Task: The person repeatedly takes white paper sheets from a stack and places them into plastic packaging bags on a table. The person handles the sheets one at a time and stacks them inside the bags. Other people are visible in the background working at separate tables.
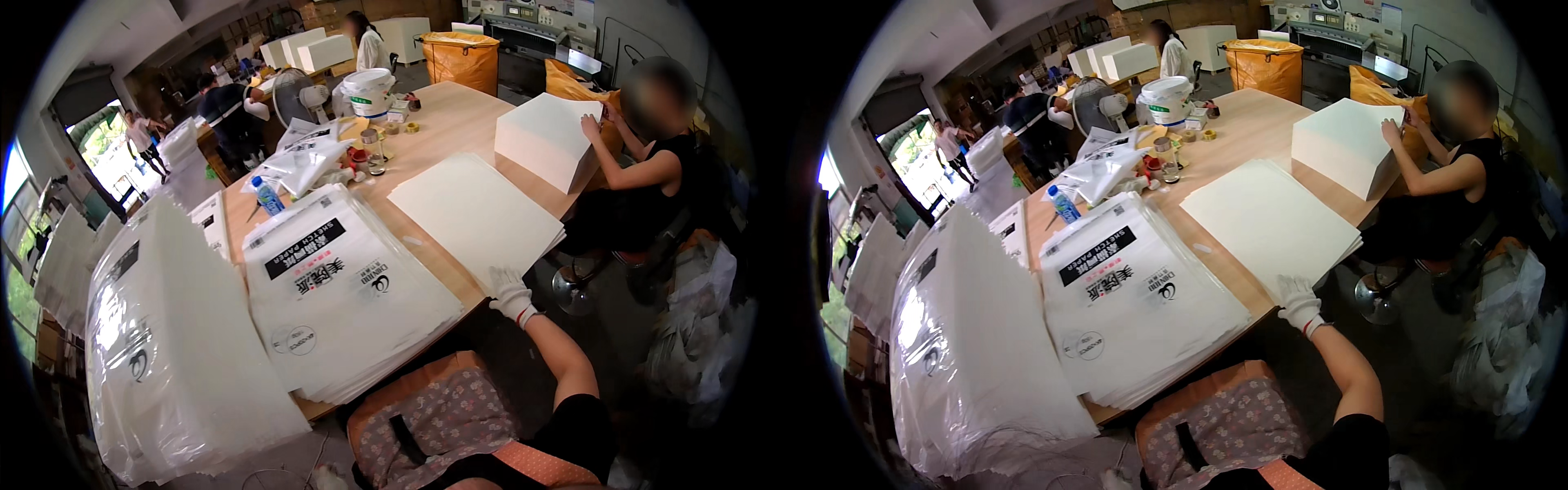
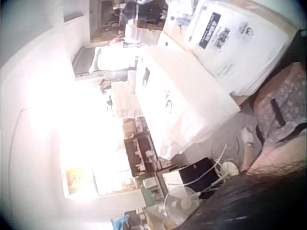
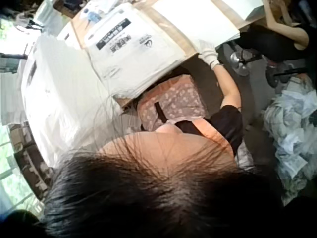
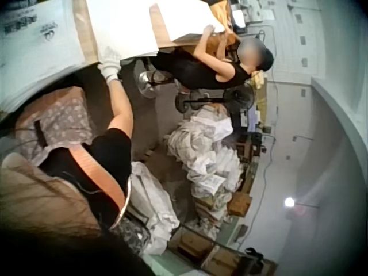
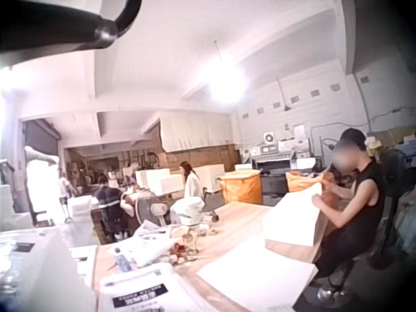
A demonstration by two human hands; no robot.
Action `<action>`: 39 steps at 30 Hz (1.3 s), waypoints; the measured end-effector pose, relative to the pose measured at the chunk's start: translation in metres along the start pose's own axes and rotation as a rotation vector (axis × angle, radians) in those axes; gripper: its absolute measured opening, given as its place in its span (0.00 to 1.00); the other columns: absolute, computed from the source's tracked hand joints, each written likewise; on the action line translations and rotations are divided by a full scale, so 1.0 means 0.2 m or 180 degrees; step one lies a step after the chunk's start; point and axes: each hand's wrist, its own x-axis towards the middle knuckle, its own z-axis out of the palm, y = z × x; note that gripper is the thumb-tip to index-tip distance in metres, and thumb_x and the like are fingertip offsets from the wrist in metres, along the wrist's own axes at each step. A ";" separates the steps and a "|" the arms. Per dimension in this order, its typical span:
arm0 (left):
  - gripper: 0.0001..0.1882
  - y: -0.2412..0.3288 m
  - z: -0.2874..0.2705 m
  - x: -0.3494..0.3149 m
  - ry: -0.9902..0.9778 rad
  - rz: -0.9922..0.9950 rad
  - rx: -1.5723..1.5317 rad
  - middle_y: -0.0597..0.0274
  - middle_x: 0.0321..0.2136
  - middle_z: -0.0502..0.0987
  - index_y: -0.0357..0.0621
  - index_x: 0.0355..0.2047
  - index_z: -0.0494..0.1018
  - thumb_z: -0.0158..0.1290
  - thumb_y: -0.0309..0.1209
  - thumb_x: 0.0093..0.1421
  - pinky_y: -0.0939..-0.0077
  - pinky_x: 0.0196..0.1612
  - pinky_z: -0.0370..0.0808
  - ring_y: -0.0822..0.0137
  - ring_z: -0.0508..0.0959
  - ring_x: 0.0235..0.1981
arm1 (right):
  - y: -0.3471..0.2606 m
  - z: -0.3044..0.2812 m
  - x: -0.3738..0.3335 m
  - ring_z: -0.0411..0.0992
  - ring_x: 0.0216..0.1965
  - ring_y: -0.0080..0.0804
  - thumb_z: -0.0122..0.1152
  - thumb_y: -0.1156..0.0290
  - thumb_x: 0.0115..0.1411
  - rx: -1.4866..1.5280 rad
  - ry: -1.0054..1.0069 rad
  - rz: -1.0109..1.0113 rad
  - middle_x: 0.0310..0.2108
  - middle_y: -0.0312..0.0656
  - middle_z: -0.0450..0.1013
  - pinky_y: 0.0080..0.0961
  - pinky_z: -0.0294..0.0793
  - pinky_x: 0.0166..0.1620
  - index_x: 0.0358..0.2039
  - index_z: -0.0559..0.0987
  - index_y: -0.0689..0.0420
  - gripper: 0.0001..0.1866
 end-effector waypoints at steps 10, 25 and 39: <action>0.07 1.21 0.25 -0.06 -0.1222 0.1575 -0.1134 0.59 0.27 0.72 0.36 0.34 0.69 0.53 0.25 0.57 0.75 0.30 0.73 0.70 0.73 0.27 | 0.41 0.21 0.17 0.74 0.26 0.46 0.52 0.58 0.57 0.0493 0.0291 -0.0800 0.27 0.48 0.74 0.39 0.73 0.29 0.37 0.78 0.52 0.14; 0.19 2.21 0.56 -0.20 -0.3759 0.1024 -0.0847 0.59 0.37 0.70 0.33 0.45 0.65 0.47 0.26 0.52 0.73 0.46 0.69 0.66 0.70 0.42 | 0.56 0.10 -0.52 0.71 0.40 0.33 0.50 0.54 0.60 0.5185 -0.0291 0.1997 0.33 0.42 0.73 0.34 0.71 0.46 0.39 0.76 0.55 0.17; 0.28 1.94 0.55 -0.22 -0.1763 0.2808 0.0768 0.52 0.49 0.69 0.50 0.51 0.66 0.54 0.43 0.49 0.64 0.53 0.63 0.54 0.67 0.53 | -0.39 -0.03 -0.57 0.73 0.34 0.30 0.52 0.81 0.50 0.5321 0.0912 0.1772 0.36 0.43 0.75 0.23 0.74 0.38 0.40 0.74 0.68 0.15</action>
